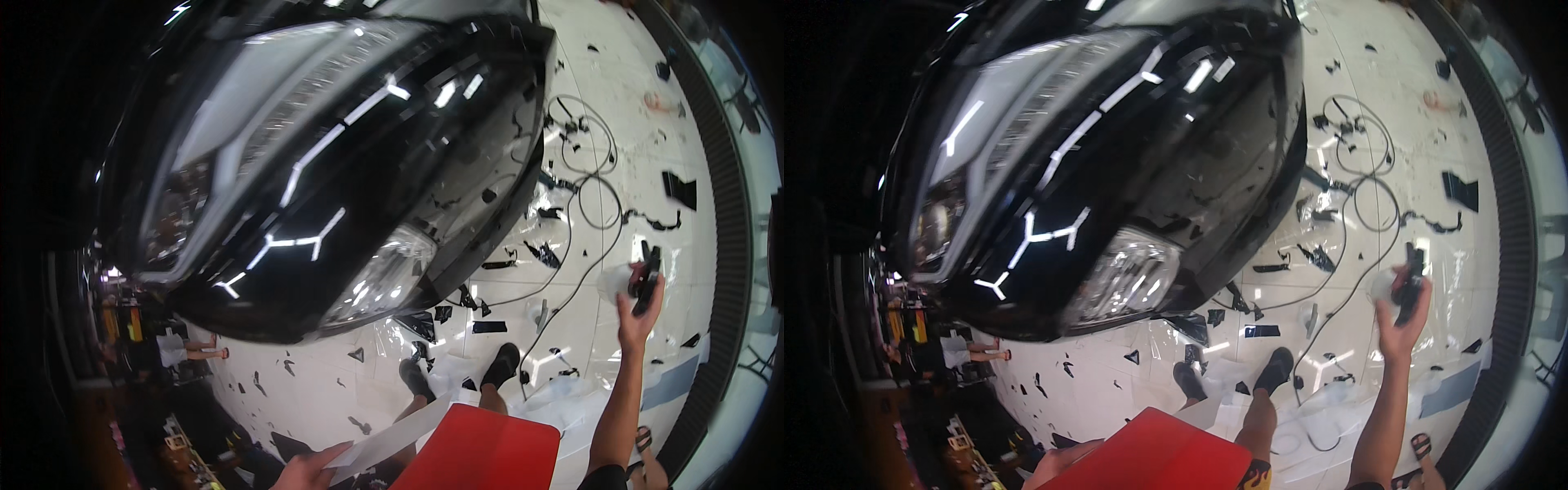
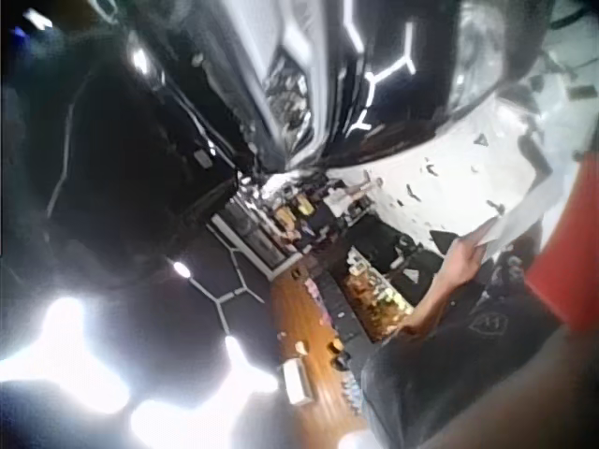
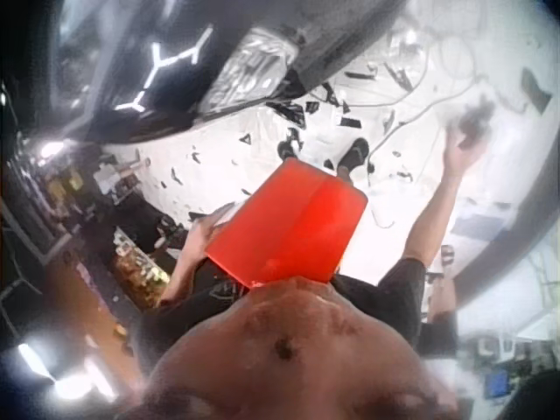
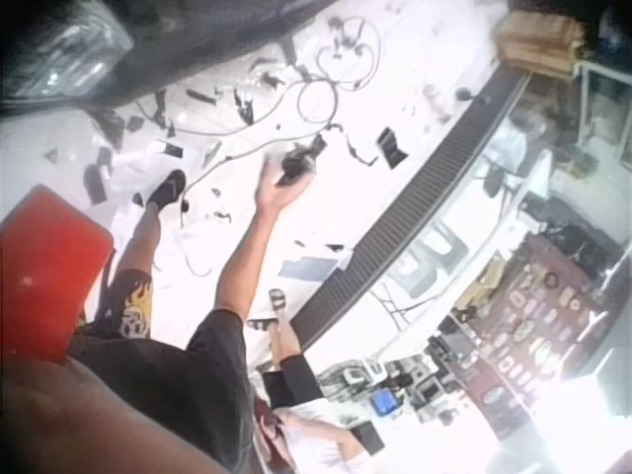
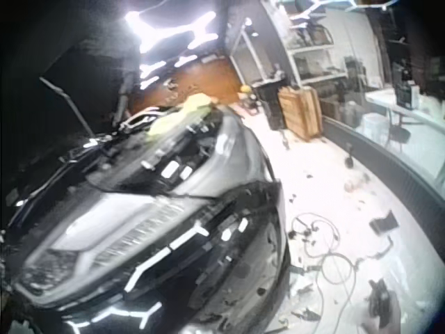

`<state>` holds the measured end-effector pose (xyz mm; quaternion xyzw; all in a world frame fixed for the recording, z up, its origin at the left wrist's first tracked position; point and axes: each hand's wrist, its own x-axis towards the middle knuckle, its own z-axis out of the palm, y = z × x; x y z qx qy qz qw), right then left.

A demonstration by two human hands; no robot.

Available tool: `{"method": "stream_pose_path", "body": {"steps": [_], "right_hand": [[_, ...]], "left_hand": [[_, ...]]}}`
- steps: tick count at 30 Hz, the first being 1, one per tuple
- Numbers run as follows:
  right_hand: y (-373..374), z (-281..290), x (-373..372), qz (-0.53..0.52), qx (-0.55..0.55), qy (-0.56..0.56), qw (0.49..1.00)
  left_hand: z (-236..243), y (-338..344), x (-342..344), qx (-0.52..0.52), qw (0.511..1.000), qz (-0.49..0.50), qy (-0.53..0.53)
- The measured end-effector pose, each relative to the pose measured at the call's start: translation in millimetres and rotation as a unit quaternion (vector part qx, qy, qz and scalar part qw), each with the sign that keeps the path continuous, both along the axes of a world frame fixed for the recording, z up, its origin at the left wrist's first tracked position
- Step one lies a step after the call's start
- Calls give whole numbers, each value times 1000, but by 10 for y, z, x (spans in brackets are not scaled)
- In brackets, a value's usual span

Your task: The person applies a transparent protective film to the front bumper of a black car. They peel the backing, position the film, and use a red squeegee to smooth it out, removing air bubbles and ensuring adhesion.

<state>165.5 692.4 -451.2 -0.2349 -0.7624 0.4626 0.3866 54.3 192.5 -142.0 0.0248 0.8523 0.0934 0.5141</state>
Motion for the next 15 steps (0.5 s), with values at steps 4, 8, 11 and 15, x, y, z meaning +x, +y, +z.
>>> {"method": "stream_pose_path", "body": {"steps": [4,8,11,15], "right_hand": [[-61,1273,-234,60,15,14,998],[-187,2403,-821,24,96,-1,995],[-508,2739,-1140,116,85,28,989],[-1292,3150,-1644,182,-9,-27,983]], "left_hand": [[255,39,143,51,999,13,0],[427,-146,255,109,993,8,33],[601,-292,317,147,987,38,46],[824,-366,382,152,982,108,38]]}}
